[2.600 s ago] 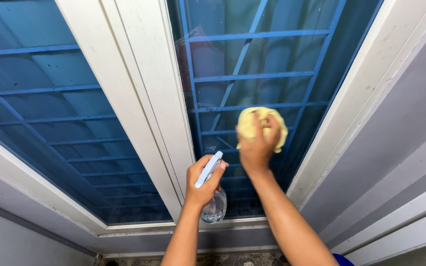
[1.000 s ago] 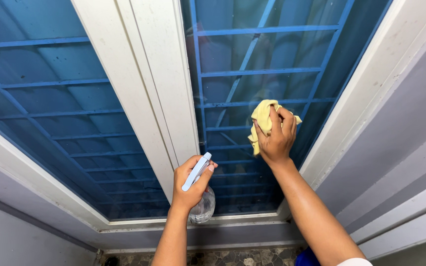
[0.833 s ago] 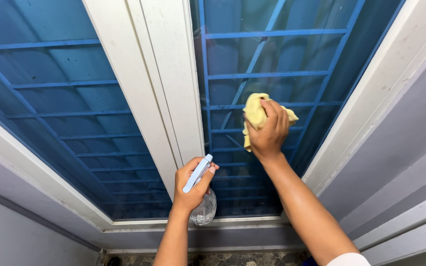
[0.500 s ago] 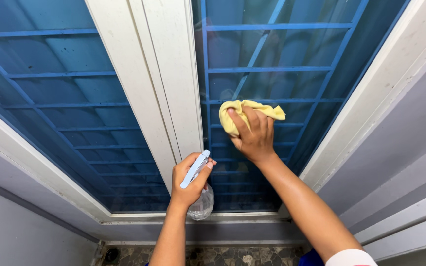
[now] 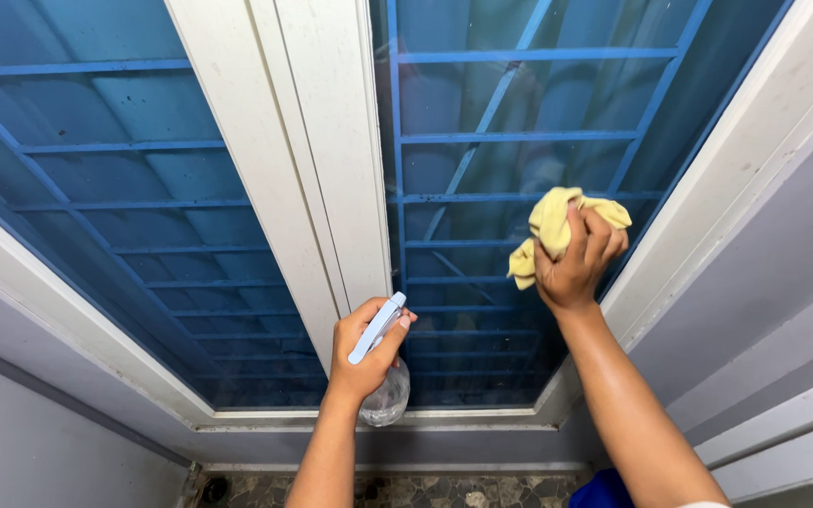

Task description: The person sprays a liquid from a bottle onto a window pane and wipes the surface with a cloth, moving across different sections of the glass.

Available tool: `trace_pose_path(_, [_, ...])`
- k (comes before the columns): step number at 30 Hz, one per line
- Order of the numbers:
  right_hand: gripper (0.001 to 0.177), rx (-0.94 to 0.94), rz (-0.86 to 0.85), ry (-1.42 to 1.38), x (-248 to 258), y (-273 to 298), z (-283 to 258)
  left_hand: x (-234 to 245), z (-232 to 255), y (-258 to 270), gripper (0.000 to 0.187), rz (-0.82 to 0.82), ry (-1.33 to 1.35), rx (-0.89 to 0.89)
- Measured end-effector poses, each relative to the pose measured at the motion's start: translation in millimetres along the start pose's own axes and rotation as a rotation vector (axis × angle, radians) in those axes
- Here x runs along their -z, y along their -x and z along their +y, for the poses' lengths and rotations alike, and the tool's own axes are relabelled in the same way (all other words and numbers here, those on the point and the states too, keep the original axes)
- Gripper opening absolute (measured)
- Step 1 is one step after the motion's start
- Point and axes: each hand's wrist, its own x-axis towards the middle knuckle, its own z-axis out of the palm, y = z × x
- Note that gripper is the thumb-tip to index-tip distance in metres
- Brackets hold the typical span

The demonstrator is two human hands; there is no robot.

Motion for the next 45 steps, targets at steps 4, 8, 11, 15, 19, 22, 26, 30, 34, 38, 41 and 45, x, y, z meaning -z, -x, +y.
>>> trace_pose_path(4, [0.072, -0.073, 0.040, -0.037, -20, -18, -34, 1, 0, -3, 0.016, -0.012, 0.047, -0.036])
trace_pose_path(8, [0.074, -0.010, 0.022, -0.046, -26, -51, -79, 2, -1, -3, 0.016, -0.009, 0.085, -0.036])
trace_pose_path(11, [0.067, 0.124, -0.036, -0.088, -33, -70, -112, 1, -6, -2, 0.016, 0.000, 0.110, -0.020])
trace_pose_path(15, [0.055, 0.236, -0.106, -0.149, -34, -66, -136, 0, -15, 2, 0.015, 0.013, 0.152, -0.010])
trace_pose_path(19, [0.055, 0.362, -0.201, -0.148, -30, -36, -127, 2, -20, 7, 0.014, 0.002, 0.163, -0.024])
trace_pose_path(22, [0.052, 0.405, -0.249, -0.176, -25, -7, -106, 2, -20, 8, 0.014, -0.001, 0.150, -0.026])
trace_pose_path(26, [0.057, 0.290, -0.316, -0.173, -7, 16, -63, 2, -19, 11, 0.014, -0.002, 0.147, -0.006])
trace_pose_path(30, [0.063, 0.060, -0.208, -0.040, 16, 19, -32, 0, -20, 11, 0.016, -0.028, 0.076, 0.028])
trace_pose_path(34, [0.062, -0.235, -0.022, -0.120, 11, 13, -36, -7, -16, 8, 0.014, -0.036, 0.079, 0.019])
trace_pose_path(38, [0.063, -0.383, 0.074, -0.255, -13, 7, -58, -9, -12, 8, 0.015, -0.063, 0.097, 0.005])
trace_pose_path(41, [0.067, -0.362, 0.076, -0.224, -31, 3, -88, -5, -13, 7, 0.015, -0.067, 0.120, 0.029])
trace_pose_path(45, [0.063, -0.147, -0.057, -0.104, -41, 7, -124, 3, -19, 4, 0.014, -0.067, 0.134, 0.015])
